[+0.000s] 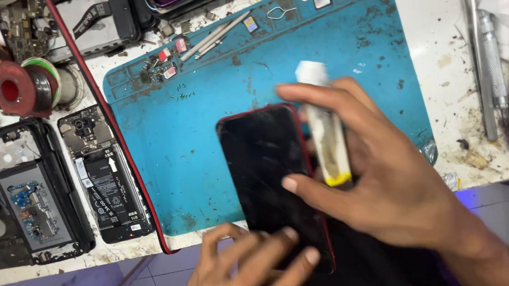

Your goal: The person works at a repair bench, first holding and turning over a disassembled phone midsection, then fitting a red phone frame and pressing along its edges to seat the cover. They briefly handle a small component, then continue pressing the screen edges of the phone to secure it.

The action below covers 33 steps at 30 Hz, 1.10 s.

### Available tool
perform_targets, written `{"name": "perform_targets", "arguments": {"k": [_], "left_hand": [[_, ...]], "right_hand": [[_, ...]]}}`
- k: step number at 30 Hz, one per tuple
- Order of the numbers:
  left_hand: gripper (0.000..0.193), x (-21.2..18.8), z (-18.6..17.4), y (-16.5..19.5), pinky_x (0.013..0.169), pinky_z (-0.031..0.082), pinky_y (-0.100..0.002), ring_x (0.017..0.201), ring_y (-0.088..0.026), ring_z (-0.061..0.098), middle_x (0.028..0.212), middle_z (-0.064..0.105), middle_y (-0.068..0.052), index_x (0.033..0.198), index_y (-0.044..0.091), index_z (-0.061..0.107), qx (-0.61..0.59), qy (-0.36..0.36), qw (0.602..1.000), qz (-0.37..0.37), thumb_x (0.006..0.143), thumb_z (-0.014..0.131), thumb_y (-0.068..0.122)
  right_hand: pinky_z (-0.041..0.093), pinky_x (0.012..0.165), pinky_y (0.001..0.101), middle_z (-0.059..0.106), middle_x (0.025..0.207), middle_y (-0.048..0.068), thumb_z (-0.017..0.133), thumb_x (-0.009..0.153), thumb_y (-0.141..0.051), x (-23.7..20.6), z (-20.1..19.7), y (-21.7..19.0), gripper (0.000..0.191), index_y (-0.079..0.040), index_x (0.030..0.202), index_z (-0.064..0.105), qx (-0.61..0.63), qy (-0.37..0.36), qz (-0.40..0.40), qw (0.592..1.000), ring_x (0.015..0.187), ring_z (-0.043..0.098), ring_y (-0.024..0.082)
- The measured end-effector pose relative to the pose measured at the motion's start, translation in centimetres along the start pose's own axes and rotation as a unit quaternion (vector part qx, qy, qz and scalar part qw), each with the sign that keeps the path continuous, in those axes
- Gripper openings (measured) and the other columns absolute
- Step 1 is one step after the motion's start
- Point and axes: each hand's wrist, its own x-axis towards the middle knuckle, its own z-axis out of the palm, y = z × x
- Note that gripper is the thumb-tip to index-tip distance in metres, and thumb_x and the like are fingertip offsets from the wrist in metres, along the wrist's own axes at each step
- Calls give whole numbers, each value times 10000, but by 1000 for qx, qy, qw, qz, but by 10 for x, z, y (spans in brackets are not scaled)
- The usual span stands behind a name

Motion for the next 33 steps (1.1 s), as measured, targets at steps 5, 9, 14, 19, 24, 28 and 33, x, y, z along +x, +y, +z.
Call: {"name": "perform_targets", "arguments": {"k": [5, 9, 14, 19, 24, 28, 33], "left_hand": [[277, 2, 3, -18, 1207, 339, -600, 1377, -196, 597, 1454, 641, -7, 1388, 197, 649, 80, -16, 984, 161, 1123, 629, 274], [358, 7, -1, -20, 1210, 356, -558, 1400, -220, 572, 1471, 642, -8, 1438, 228, 635, 42, -63, 986, 147, 1086, 627, 297], [360, 17, -12, -26, 1193, 398, -560, 1363, -236, 577, 1408, 620, -100, 1450, 223, 634, 38, -88, 987, 128, 1093, 609, 260], [398, 29, -14, -33, 1167, 386, -646, 1309, -288, 580, 1348, 578, -164, 1385, 196, 666, 3, -103, 990, 99, 1000, 570, 186], [398, 35, -12, -34, 1145, 376, -715, 1309, -307, 568, 1345, 569, -165, 1356, 159, 681, -13, -94, 993, 67, 973, 581, 187], [398, 35, -9, -35, 1131, 333, -786, 1339, -364, 549, 1371, 566, -182, 1374, 153, 672, -17, -80, 994, 74, 980, 625, 178], [388, 29, -4, -32, 1136, 325, -782, 1380, -394, 537, 1412, 591, -158, 1368, 170, 668, -53, -61, 995, 51, 981, 657, 200]], "right_hand": [[502, 930, 340, 524, 1230, 94, 759, 859, -98, 26, -1, -3, 728, -119, 1519, 452, -98, -122, -13, 988, 1104, 607, 225], [503, 944, 376, 551, 1304, 106, 725, 858, -155, 40, 7, 1, 708, -133, 1504, 437, -100, -209, 19, 973, 1188, 618, 268], [511, 966, 394, 563, 1340, 114, 721, 835, -157, 47, 15, 15, 690, -122, 1474, 461, -99, -247, 29, 963, 1250, 602, 292], [501, 948, 424, 586, 1339, 93, 743, 823, -182, 49, 16, 21, 688, -142, 1469, 511, -146, -195, 14, 970, 1268, 592, 305], [471, 990, 452, 600, 1403, 93, 718, 919, -240, 47, 16, 17, 519, -130, 1409, 588, -164, -149, -12, 975, 1280, 581, 314], [473, 1007, 459, 636, 1352, 138, 636, 1010, -202, 44, 13, 11, 326, -87, 1314, 656, -169, -116, -71, 976, 1268, 595, 344], [566, 858, 406, 709, 1279, 104, 554, 1035, -125, 45, 9, -5, 274, -76, 1277, 673, -201, -102, -39, 974, 1003, 731, 285]]}}
